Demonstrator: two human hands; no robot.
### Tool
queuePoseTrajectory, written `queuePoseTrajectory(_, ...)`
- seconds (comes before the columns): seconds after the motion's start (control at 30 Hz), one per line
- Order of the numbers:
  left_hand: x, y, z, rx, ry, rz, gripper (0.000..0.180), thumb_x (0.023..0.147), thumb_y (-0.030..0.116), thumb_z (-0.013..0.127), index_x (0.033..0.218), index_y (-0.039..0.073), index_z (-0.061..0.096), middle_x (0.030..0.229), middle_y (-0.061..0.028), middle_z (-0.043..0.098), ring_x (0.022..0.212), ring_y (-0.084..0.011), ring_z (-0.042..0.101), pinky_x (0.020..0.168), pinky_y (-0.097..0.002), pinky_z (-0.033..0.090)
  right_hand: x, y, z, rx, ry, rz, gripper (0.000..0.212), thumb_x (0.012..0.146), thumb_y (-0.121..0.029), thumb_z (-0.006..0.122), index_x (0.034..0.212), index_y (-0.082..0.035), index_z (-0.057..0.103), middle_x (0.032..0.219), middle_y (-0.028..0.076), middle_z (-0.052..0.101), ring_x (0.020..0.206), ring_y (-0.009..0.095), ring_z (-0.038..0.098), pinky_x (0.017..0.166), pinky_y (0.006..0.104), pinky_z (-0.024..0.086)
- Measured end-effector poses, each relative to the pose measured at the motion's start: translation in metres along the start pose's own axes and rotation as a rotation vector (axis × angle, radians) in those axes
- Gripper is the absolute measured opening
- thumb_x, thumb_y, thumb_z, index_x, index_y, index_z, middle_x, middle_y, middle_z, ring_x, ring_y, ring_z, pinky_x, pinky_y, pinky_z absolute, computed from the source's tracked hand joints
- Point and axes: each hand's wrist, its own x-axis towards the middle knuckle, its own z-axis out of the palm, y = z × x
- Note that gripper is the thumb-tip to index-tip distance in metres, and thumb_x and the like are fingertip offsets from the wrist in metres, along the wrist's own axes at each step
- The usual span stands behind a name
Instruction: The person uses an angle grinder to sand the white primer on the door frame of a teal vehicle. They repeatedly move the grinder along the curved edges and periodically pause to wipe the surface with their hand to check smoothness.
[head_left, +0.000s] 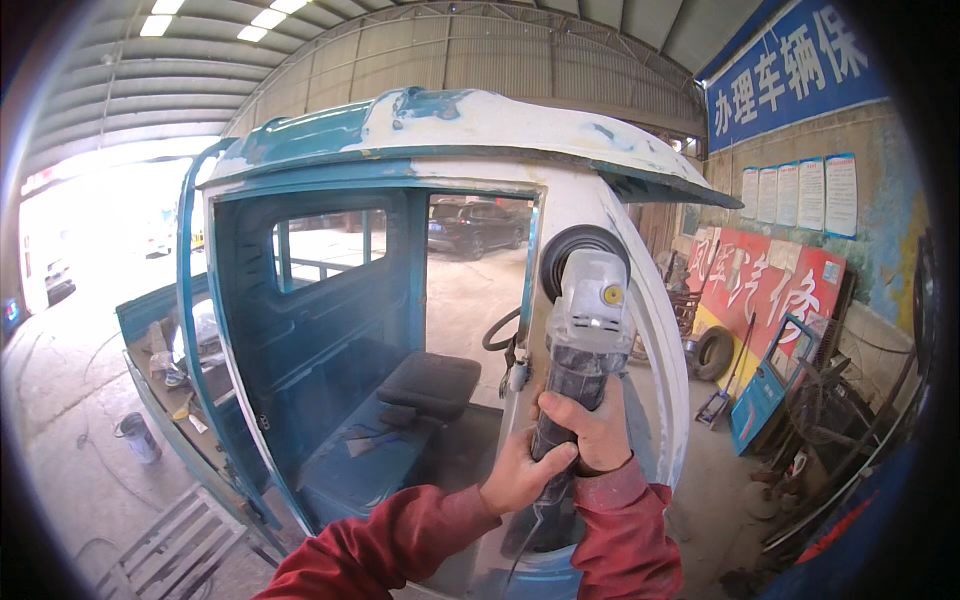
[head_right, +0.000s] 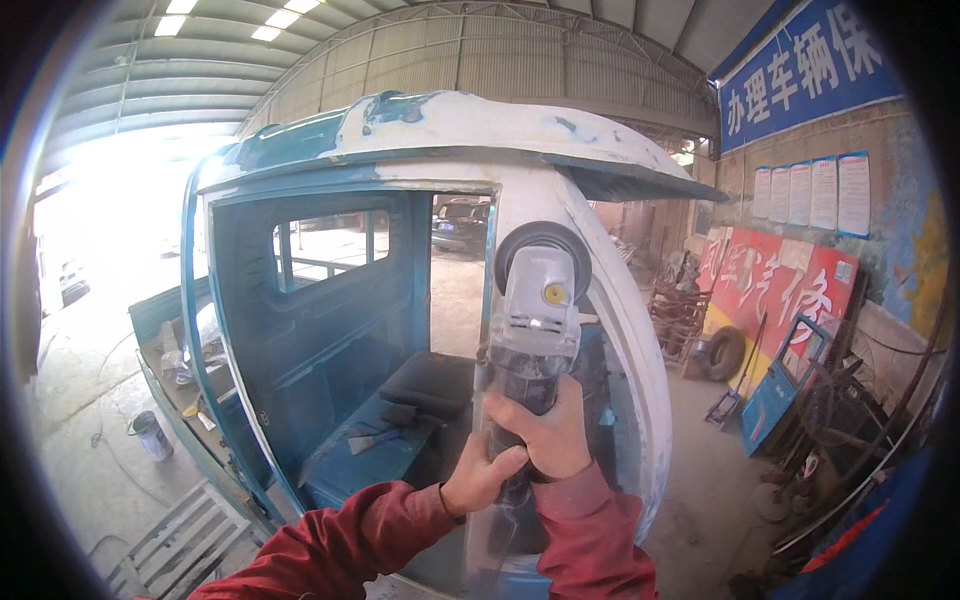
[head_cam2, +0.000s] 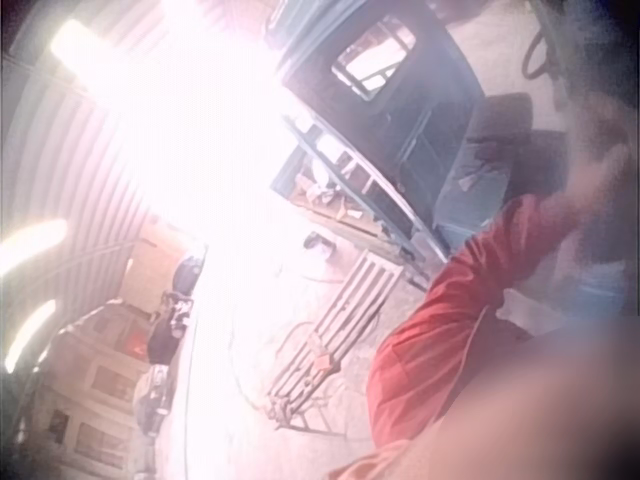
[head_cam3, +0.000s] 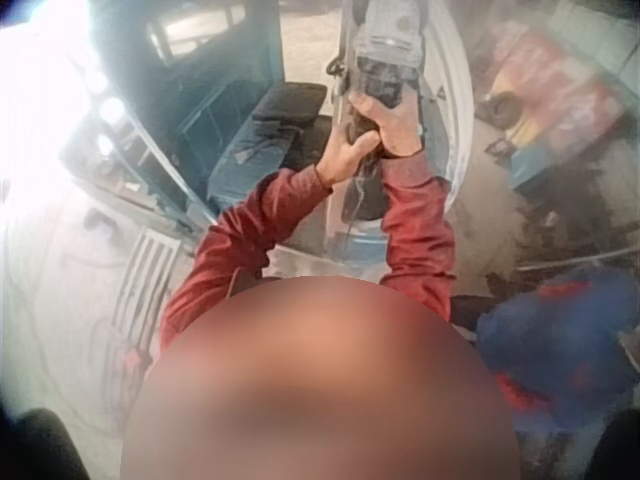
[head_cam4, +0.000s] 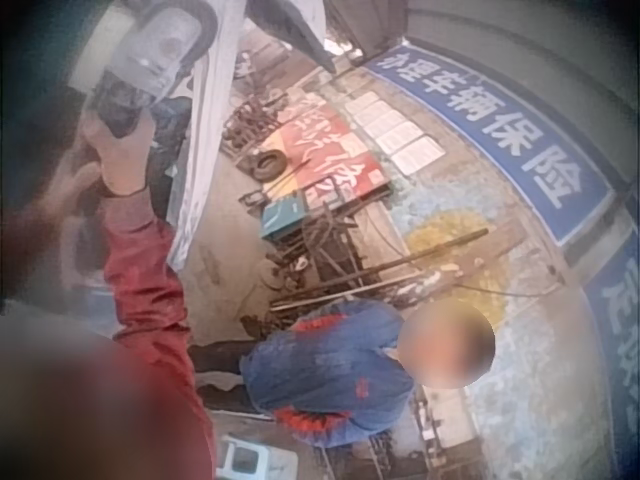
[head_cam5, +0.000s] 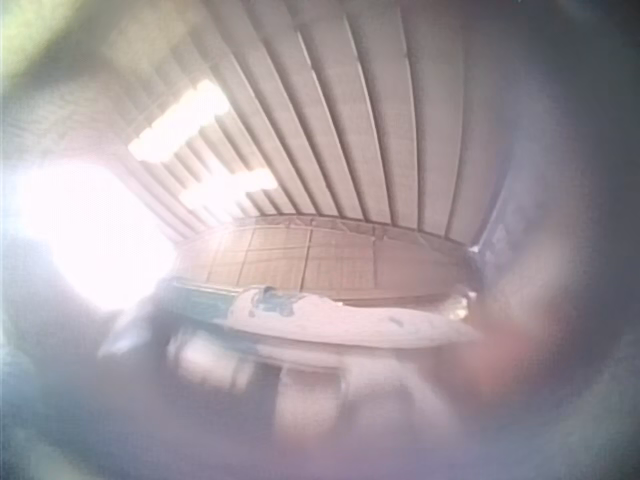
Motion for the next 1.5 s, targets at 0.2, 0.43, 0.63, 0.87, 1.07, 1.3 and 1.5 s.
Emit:
queuePoseTrajectory(0.2,-0.009,-0.001,0.012,-0.089,0.136,0.181,0.045,0.091,0.033,0.069,0.112,-0.007,0.064,0.1,-0.0077,0.068,0.092,-0.0124,0.061,0.082,-0.0305,0.051,-0.006,0.012,0.006,-0.186,0.032,-0.018,0.038,0.075,-0.015,0.083,0.105,0.002,0.068,0.097,0.006,0.069,0.086,0.015,0.065,0.078,0.0307,0.053)
queuePoseTrajectory(0.43,-0.017,-0.012,0.0,-0.008,0.061,0.029,0.048,0.091,0.034,0.07,0.115,-0.007,0.063,0.104,-0.0081,0.068,0.099,-0.0124,0.06,0.086,-0.0322,0.051,-0.019,0.015,0.004,-0.1,0.056,-0.021,0.04,0.076,-0.017,0.083,0.107,0.003,0.068,0.092,0.006,0.07,0.083,0.013,0.063,0.077,0.0303,0.052)
queuePoseTrajectory(0.63,-0.057,-0.032,-0.001,0.186,-0.152,0.024,0.066,0.088,0.04,0.073,0.13,-0.008,0.055,0.105,-0.0209,0.07,0.099,-0.0263,0.069,0.088,-0.037,0.052,-0.073,0.041,0.004,-0.081,0.165,-0.086,0.05,0.076,-0.009,0.081,0.118,0.002,0.058,0.094,0.012,0.067,0.08,0.021,0.067,0.071,0.0337,0.055)
queuePoseTrajectory(0.87,-0.121,-0.035,-0.008,0.638,-0.606,-0.046,0.111,0.077,0.053,0.078,0.156,0.003,0.019,0.118,-0.031,0.062,0.101,-0.0447,0.066,0.085,-0.0471,0.054,-0.169,0.075,0.002,-0.061,0.574,-0.109,0.055,0.073,-0.008,0.08,0.119,0.0,0.051,0.092,0.014,0.061,0.075,0.026,0.064,0.067,0.0382,0.055)
queuePoseTrajectory(1.07,-0.158,-0.069,-0.021,0.648,-0.656,0.533,0.114,0.068,0.056,0.083,0.148,-0.005,0.032,0.108,-0.0269,0.064,0.09,-0.0419,0.067,0.076,-0.0469,0.055,-0.225,0.1,0.003,-0.033,0.77,-0.129,0.05,0.075,-0.012,0.076,0.115,-0.001,0.049,0.096,0.015,0.059,0.072,0.026,0.063,0.063,0.0406,0.055)
queuePoseTrajectory(1.3,-0.196,-0.114,-0.025,0.649,-0.802,0.546,0.081,0.08,0.05,0.075,0.135,-0.004,0.048,0.074,-0.0213,0.058,0.067,-0.039,0.06,0.061,-0.0504,0.047,-0.258,0.097,0.041,-0.066,1.045,0.064,0.038,0.081,-0.016,0.074,0.111,0.002,0.061,0.097,0.012,0.065,0.08,0.026,0.064,0.074,0.0387,0.054)
queuePoseTrajectory(1.5,-0.174,-0.102,-0.029,0.763,-0.866,0.761,0.088,0.083,0.048,0.073,0.148,0.001,0.037,0.124,-0.0249,0.055,0.11,-0.0388,0.056,0.09,-0.0471,0.048,-0.274,0.093,0.035,-0.001,1.108,0.079,0.029,0.08,-0.009,0.073,0.105,0.005,0.065,0.089,0.011,0.065,0.075,0.023,0.062,0.069,0.0359,0.052)
